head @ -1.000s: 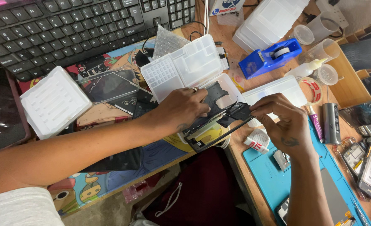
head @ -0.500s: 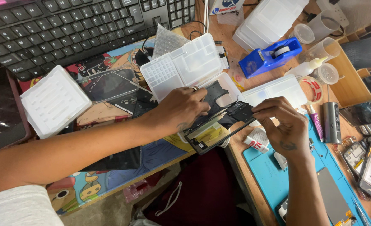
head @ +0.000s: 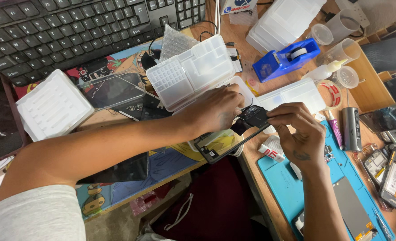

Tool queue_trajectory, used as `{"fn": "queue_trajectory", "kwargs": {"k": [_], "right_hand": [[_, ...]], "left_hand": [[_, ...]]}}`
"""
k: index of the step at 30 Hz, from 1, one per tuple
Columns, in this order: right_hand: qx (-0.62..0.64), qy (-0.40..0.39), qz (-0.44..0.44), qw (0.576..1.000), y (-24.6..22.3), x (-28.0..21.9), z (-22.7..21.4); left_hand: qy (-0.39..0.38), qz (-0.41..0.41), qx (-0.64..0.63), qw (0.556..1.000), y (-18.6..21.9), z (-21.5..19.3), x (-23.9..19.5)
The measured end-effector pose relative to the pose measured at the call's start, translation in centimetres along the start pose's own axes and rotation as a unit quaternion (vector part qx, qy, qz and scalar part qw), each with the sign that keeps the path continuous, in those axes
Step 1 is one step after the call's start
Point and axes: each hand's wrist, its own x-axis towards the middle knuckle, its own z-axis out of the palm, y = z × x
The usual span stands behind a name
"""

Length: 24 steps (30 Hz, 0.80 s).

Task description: The person applies adhesive to a smartphone screen assembly, then disassembles a second phone to remove its back cover and internal components. The person uses a toothbrush to clean the interior of the phone frame and places the parts on a blue mat.

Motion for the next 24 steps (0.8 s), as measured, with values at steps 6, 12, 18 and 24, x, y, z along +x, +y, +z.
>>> {"fn": "queue_trajectory", "kwargs": {"k": [6,12,18,24], "right_hand": [[0.011,-0.003,-0.009,1.000,0.0,0.0,0.2],[0.012,0.000,0.000,1.000,-0.2,-0.2,0.2],[0.005,-0.026,0.003,1.000,-0.1,0.5,0.0],[0.015,-0.074,0.044,0.996,-0.5,1.4,-0.3]], "left_hand": [[-0.027,-0.079,-0.012,0.996,-0.7,0.4,1.7],[-0.093,-0.138,0.022,0.986,-0.7,0.1,1.8],[-0.002,-0.079,-0.001,0.997,-1.4,1.3,1.5],[-0.010,-0.087,0.017,0.996,-2.3,2.0,1.4]]}}
